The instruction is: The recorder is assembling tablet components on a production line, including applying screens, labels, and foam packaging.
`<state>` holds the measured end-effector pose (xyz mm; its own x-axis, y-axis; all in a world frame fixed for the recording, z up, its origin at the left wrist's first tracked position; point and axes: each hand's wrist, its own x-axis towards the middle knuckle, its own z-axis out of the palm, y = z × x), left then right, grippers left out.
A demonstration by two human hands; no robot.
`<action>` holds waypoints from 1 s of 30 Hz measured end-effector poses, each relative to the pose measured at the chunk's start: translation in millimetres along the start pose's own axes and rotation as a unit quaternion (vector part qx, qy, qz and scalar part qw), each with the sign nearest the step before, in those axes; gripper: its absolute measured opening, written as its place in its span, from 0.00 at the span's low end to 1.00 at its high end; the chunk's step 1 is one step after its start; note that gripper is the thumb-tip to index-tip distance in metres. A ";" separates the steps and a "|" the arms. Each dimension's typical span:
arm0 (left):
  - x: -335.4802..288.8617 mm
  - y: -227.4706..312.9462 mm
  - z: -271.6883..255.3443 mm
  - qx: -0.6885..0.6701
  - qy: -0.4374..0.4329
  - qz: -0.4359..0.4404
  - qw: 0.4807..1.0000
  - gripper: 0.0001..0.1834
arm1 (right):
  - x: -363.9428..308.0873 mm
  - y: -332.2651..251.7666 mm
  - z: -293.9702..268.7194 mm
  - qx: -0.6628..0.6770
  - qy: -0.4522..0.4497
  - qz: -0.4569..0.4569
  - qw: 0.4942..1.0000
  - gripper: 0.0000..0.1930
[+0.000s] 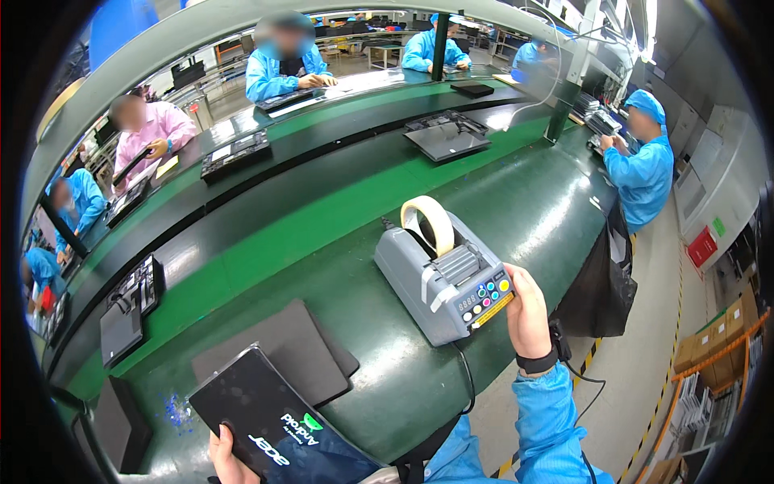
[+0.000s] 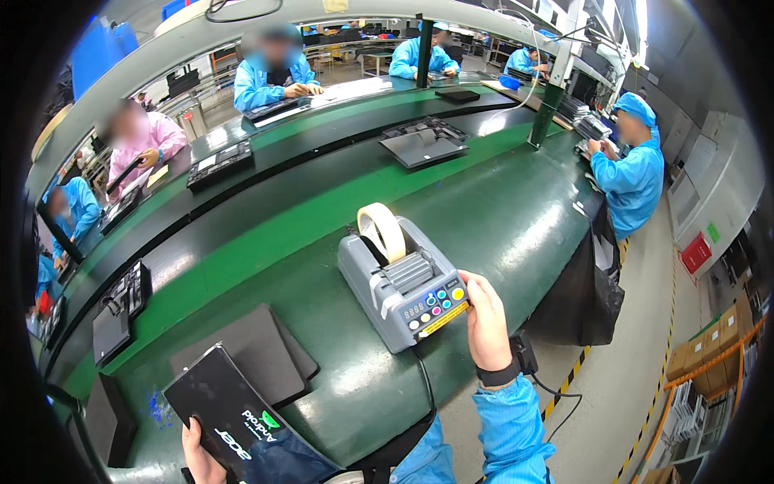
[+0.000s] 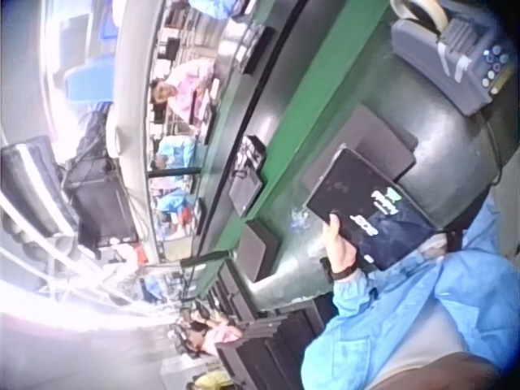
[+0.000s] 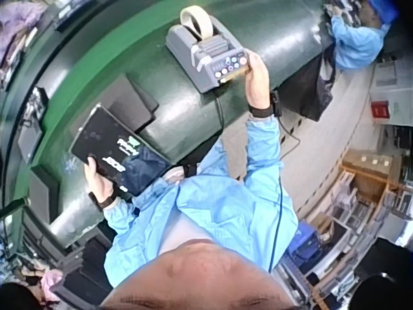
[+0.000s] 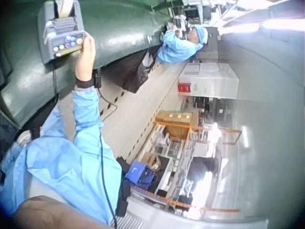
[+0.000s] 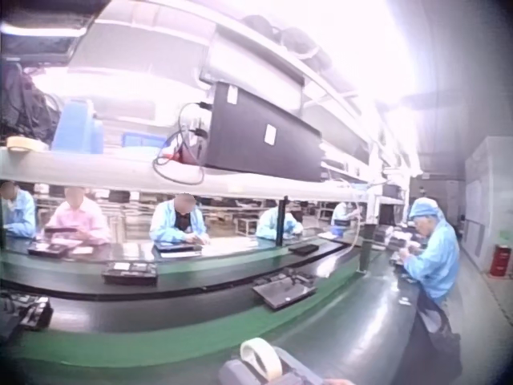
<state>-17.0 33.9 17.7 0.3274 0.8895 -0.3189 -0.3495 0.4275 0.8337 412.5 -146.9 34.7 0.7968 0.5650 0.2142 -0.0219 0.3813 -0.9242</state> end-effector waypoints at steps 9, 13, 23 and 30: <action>-23.7 1.3 -35.9 -0.015 0.026 0.087 0.996 0.11 | -9.9 -19.3 39.9 -0.232 -0.047 0.004 0.972 0.18; -15.1 -2.8 -14.4 -0.085 0.001 0.015 0.996 0.18 | -39.5 -40.9 13.0 -0.373 0.157 -0.167 0.899 0.16; -53.6 17.5 -107.7 -0.185 0.081 0.062 0.977 0.21 | -63.8 -63.6 309.9 -0.108 -0.373 0.022 0.921 0.07; -54.9 26.0 -147.2 -0.209 0.138 0.048 0.967 0.20 | -11.2 197.7 574.6 -0.376 -0.442 0.016 0.814 0.14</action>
<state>-173.2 20.0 -9.5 0.0502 0.9129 -0.4051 -0.7097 0.3180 0.6287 52.3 342.5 31.2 0.0499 0.9985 0.0228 0.6058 -0.0121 -0.7955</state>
